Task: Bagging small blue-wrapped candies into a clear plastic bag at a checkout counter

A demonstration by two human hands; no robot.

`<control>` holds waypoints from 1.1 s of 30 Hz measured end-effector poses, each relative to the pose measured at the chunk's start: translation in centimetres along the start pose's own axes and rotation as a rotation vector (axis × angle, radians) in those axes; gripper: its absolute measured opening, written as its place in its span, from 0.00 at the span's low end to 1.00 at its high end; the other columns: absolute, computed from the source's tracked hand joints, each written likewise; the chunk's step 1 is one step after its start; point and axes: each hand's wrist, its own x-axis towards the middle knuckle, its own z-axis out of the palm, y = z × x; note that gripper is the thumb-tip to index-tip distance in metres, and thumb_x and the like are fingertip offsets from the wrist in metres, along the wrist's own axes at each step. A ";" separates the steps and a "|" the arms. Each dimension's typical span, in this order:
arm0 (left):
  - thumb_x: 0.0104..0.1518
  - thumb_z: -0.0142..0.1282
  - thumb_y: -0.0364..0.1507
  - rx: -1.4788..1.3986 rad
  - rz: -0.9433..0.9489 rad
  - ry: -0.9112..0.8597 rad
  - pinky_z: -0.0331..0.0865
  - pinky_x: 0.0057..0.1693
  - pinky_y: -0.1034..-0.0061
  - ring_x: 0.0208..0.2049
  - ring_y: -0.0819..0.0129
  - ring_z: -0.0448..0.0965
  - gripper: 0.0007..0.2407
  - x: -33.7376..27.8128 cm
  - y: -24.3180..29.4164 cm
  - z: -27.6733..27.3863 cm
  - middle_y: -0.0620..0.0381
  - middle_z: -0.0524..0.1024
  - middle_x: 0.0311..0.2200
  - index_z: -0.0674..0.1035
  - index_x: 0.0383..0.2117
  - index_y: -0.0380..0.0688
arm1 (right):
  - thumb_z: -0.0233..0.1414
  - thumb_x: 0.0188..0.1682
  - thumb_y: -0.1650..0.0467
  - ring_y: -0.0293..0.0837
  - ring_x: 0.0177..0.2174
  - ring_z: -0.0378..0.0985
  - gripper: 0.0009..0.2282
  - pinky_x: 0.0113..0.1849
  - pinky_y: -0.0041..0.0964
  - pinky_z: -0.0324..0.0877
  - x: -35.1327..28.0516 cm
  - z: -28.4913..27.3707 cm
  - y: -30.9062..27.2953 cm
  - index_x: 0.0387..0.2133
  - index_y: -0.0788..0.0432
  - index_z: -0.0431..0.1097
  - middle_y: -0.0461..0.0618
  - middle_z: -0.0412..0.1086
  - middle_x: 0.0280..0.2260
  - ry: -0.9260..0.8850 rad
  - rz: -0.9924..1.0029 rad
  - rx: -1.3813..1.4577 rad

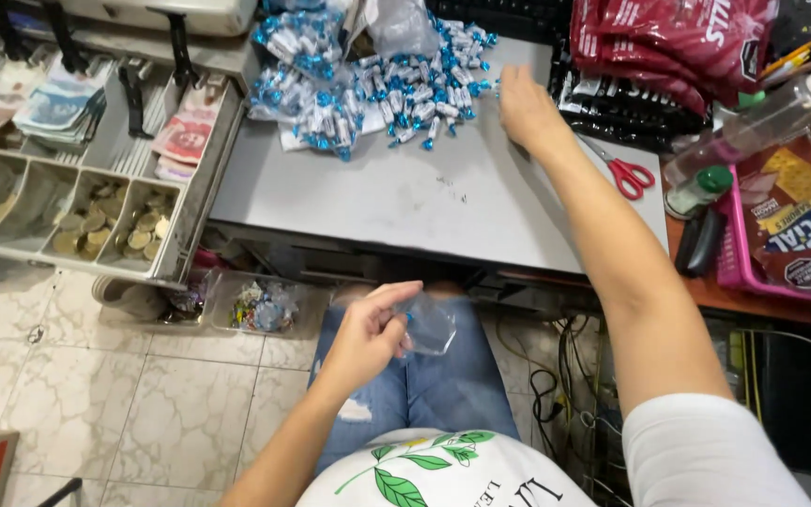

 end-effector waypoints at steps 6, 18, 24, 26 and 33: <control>0.55 0.45 0.12 -0.092 0.030 0.021 0.80 0.25 0.77 0.20 0.64 0.84 0.19 0.2 0.1 0.5 0.43 0.79 0.45 0.78 0.53 0.28 | 0.48 0.61 0.65 0.43 0.23 0.78 0.10 0.27 0.36 0.71 -11.7 -8.8 -9.7 0.45 0.60 0.62 0.48 0.68 0.27 0.010 -0.178 1.080; 0.50 0.44 0.14 0.007 -0.062 0.073 0.73 0.19 0.81 0.12 0.66 0.78 0.23 2.3 0.8 1.4 0.44 0.78 0.15 0.75 0.57 0.32 | 0.50 0.48 0.75 0.57 0.37 0.80 0.10 0.35 0.49 0.76 -20.9 -12.8 -18.3 0.43 0.57 0.65 0.53 0.70 0.35 -0.449 -0.374 0.269; 0.49 0.44 0.14 0.021 0.023 0.087 0.80 0.26 0.80 0.20 0.65 0.84 0.22 1.5 3.6 1.9 0.41 0.78 0.48 0.78 0.53 0.30 | 0.61 0.41 0.74 0.60 0.40 0.79 0.20 0.36 0.55 0.76 -20.6 -15.8 -20.1 0.45 0.57 0.63 0.53 0.69 0.36 -0.393 -0.356 0.288; 0.52 0.43 0.14 0.023 0.037 0.093 0.80 0.25 0.79 0.19 0.64 0.83 0.19 1.9 2.7 1.7 0.42 0.76 0.45 0.79 0.50 0.31 | 0.59 0.43 0.76 0.66 0.42 0.76 0.21 0.38 0.58 0.75 -20.6 -17.2 -21.0 0.49 0.60 0.60 0.58 0.67 0.38 -0.370 -0.402 0.450; 0.52 0.42 0.14 -0.018 0.018 0.115 0.79 0.25 0.80 0.21 0.64 0.84 0.21 2.2 0.4 0.8 0.41 0.74 0.48 0.75 0.55 0.26 | 0.52 0.49 0.77 0.68 0.40 0.79 0.13 0.36 0.59 0.76 -19.6 -14.9 -20.5 0.47 0.62 0.63 0.62 0.72 0.37 -0.478 -0.491 0.503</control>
